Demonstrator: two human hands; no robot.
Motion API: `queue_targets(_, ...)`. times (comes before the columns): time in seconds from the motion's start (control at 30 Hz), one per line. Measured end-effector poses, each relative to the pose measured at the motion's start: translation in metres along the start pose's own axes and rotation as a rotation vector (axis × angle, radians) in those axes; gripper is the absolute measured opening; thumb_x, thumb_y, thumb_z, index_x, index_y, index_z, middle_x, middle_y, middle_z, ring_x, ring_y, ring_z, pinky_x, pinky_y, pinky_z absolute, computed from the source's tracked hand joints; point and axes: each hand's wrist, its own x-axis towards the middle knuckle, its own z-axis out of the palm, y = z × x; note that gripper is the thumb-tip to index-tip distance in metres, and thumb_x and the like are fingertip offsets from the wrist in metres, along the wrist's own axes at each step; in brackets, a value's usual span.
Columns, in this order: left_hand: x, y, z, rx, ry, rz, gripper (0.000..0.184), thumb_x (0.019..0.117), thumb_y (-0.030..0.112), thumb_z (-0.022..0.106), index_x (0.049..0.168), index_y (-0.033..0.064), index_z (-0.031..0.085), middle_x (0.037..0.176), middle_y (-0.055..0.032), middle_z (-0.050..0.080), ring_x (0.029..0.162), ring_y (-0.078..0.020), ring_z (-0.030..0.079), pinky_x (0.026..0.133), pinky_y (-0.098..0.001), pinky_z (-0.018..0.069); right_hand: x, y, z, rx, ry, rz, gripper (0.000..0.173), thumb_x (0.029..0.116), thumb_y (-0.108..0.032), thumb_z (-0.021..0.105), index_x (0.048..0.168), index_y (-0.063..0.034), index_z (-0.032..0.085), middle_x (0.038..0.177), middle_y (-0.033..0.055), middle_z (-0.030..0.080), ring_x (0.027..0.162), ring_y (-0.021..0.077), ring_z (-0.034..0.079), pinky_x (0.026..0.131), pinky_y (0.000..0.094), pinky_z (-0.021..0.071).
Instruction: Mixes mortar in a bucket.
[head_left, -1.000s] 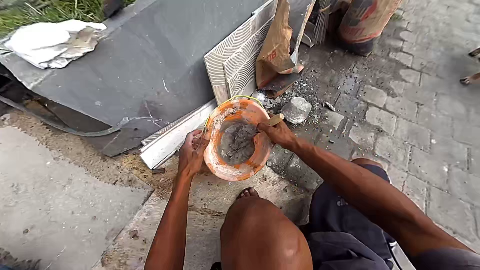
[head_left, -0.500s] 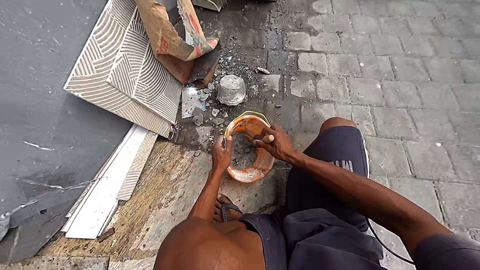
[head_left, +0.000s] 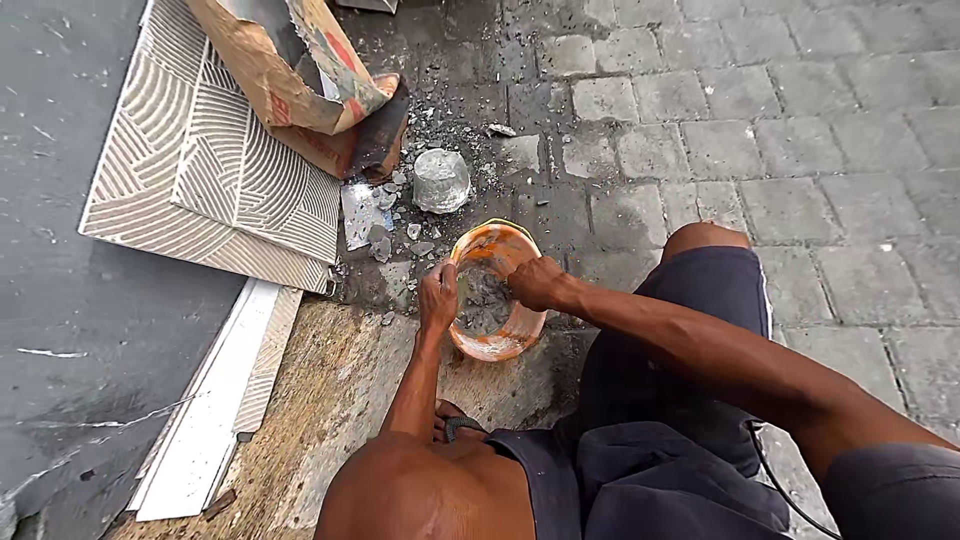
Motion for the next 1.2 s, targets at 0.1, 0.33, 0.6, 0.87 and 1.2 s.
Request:
queue_targets(0.1,0.018,0.002,-0.002,0.010,0.016,-0.051,0.050,0.1105,0.038,0.036,0.097,0.0033,0.070,0.075,-0.0112,0.061,0.071,-0.0247,0.061,0.070,-0.0492,0.0490,0.003,-0.001,0.005,0.063,0.106,0.043,0.028,0.1025,-0.009,0.053,0.125,0.0056,0.057,0.118,0.0274,0.065,0.112,0.0457,0.065,0.088,0.0609,0.0527)
queue_targets(0.33,0.015,0.010,0.006,0.048,-0.032,0.112,0.047,0.1102,0.033,0.037,0.100,0.0017,0.070,0.081,-0.0135,0.066,0.076,-0.0258,0.065,0.073,-0.0488,0.0511,0.027,-0.035,0.027,0.095,0.269,0.015,0.028,0.1063,-0.005,0.042,0.125,0.0112,0.054,0.115,0.0305,0.061,0.105,0.0457,0.067,0.083,0.0554,0.0566)
queue_targets(0.6,0.026,0.009,0.007,0.043,-0.054,0.086,0.048,0.1094,0.032,0.036,0.112,0.0034,0.073,0.093,-0.0141,0.072,0.088,-0.0237,0.069,0.083,-0.0490,0.0526,0.005,-0.024,0.051,0.051,0.302,-0.173,0.021,0.1049,-0.009,0.049,0.119,-0.0015,0.062,0.104,0.0221,0.066,0.088,0.0404,0.068,0.075,0.0539,0.0552)
queue_targets(0.87,0.029,0.010,0.005,0.017,-0.104,0.150,0.045,0.1093,0.028,0.037,0.118,0.0024,0.073,0.106,-0.0147,0.075,0.101,-0.0209,0.070,0.092,-0.0458,0.0523,0.023,-0.030,0.050,0.000,0.368,-0.228,0.026,0.1058,-0.006,0.043,0.121,0.0053,0.061,0.115,0.0267,0.063,0.104,0.0446,0.065,0.083,0.0550,0.0545)
queue_targets(1.2,0.033,0.012,0.003,0.070,-0.113,0.153,0.046,0.1093,0.029,0.037,0.115,0.0025,0.074,0.106,-0.0148,0.075,0.100,-0.0222,0.072,0.092,-0.0477,0.0531,0.003,-0.002,0.047,-0.182,0.270,-0.520,0.023,0.1051,-0.002,0.045,0.109,0.0053,0.066,0.108,0.0243,0.065,0.100,0.0430,0.066,0.082,0.0553,0.0522)
